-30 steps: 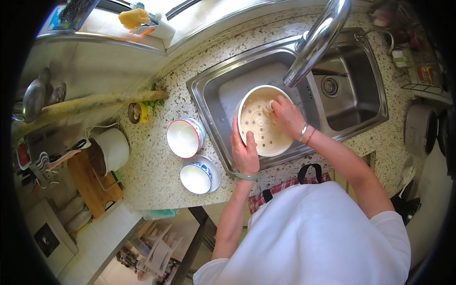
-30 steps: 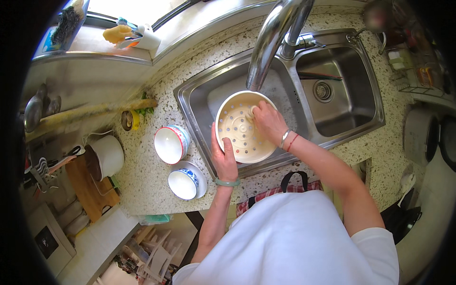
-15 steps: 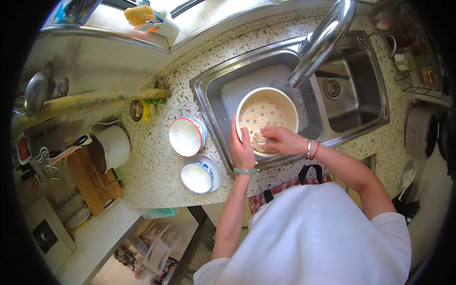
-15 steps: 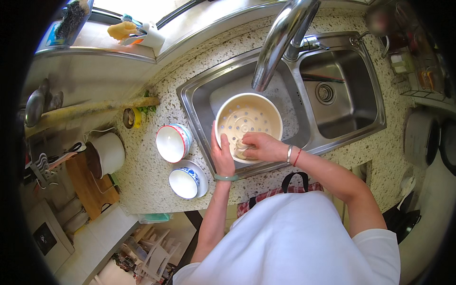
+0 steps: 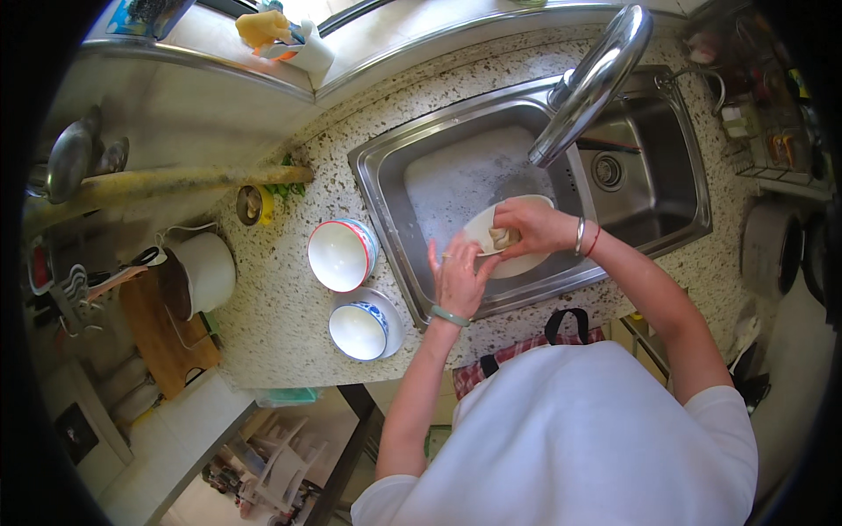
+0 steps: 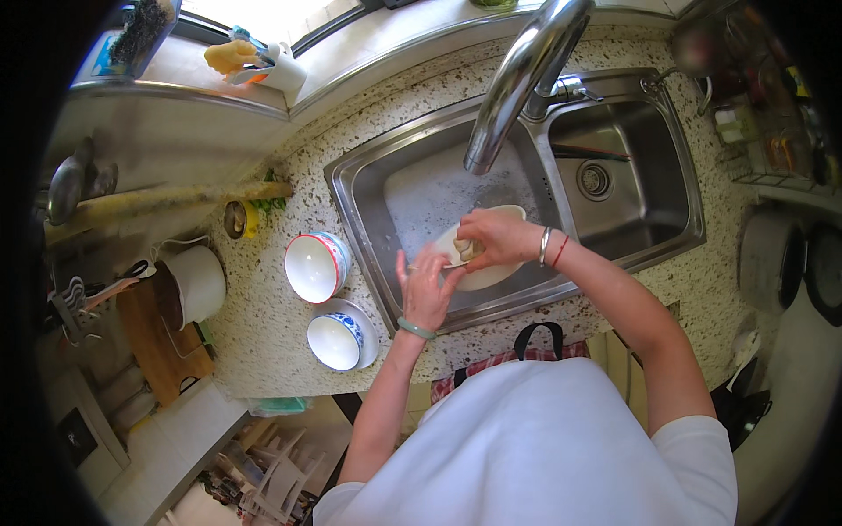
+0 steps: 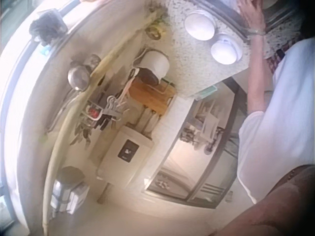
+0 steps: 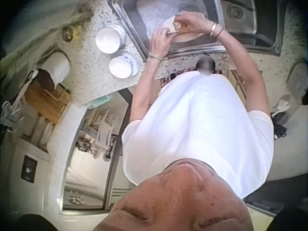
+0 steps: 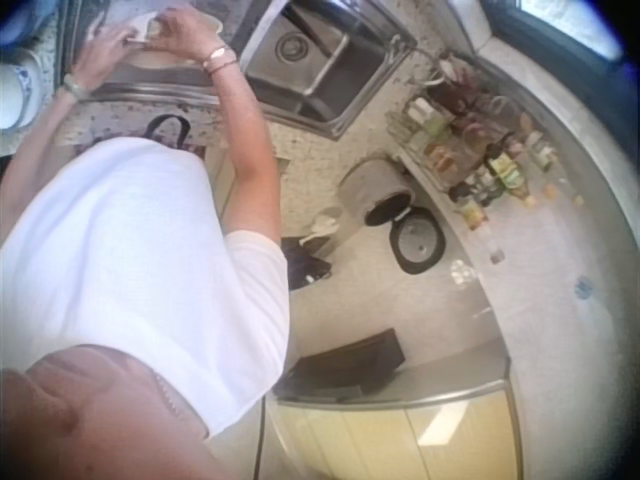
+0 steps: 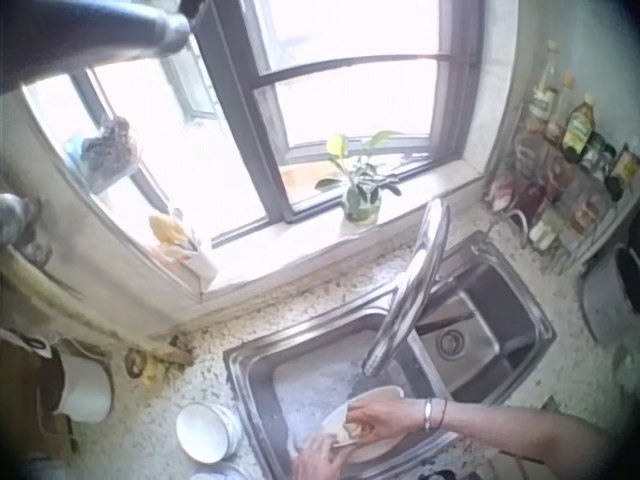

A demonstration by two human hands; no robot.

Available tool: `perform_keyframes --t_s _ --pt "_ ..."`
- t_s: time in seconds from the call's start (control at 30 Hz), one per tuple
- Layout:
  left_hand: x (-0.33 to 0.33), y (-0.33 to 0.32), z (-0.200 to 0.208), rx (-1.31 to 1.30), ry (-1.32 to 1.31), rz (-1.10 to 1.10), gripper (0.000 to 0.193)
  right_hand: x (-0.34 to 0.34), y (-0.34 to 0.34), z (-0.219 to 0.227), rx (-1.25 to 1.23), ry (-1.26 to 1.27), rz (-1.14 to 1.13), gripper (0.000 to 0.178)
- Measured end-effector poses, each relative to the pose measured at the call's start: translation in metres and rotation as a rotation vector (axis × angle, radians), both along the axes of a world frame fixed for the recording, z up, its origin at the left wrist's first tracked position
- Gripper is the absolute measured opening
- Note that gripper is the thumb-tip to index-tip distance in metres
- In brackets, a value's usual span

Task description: The person washes a pair of chopsticks, a white plastic colander, a metal spatula, and a black wok in a kitchen sink. They use a sponge and running water to scrub the items, rinsing them thoroughly before placing them aside or continuing to the next item.

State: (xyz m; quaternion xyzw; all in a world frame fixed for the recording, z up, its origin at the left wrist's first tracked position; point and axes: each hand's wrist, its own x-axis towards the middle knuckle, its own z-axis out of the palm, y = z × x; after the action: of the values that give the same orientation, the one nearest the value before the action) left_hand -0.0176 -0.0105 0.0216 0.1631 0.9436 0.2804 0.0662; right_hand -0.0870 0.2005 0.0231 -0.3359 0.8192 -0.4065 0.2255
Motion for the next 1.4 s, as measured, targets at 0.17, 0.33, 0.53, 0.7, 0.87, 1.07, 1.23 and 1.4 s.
perform_keyframes --t_s 0.17,0.33,0.53,0.7,0.87,1.07,1.23,1.4 --pt "-0.004 0.006 -0.012 0.257 -0.481 0.148 0.025 -0.026 0.007 -0.004 -0.191 -0.441 -0.436 0.033" --pt "-0.005 0.005 -0.043 0.471 -0.639 0.531 0.031 -0.037 0.01 0.021 -0.307 -0.503 -0.572 0.03" --pt "-0.031 0.028 0.006 1.316 -0.757 1.017 0.06 0.03 -0.029 0.023 -0.29 0.125 -0.554 0.027" --pt "-0.021 0.033 0.011 0.821 -0.404 0.833 0.059 0.035 -0.062 0.03 -0.087 0.271 -0.727 0.019" --pt "0.003 0.049 0.032 0.583 -0.279 0.601 0.053 -0.039 -0.037 -0.016 -0.095 -0.001 -0.945 0.019" --pt "-0.007 0.036 0.025 0.658 -0.381 0.66 0.055 -0.004 -0.04 0.02 -0.007 0.195 -0.737 0.017" --pt "-0.005 0.033 0.009 0.736 -0.361 0.708 0.057 0.034 -0.051 0.05 -0.086 0.332 -0.573 0.017" --pt "-0.003 0.015 0.016 0.589 -0.409 0.613 0.058 -0.017 -0.033 0.0 -0.129 -0.222 -0.716 0.021"
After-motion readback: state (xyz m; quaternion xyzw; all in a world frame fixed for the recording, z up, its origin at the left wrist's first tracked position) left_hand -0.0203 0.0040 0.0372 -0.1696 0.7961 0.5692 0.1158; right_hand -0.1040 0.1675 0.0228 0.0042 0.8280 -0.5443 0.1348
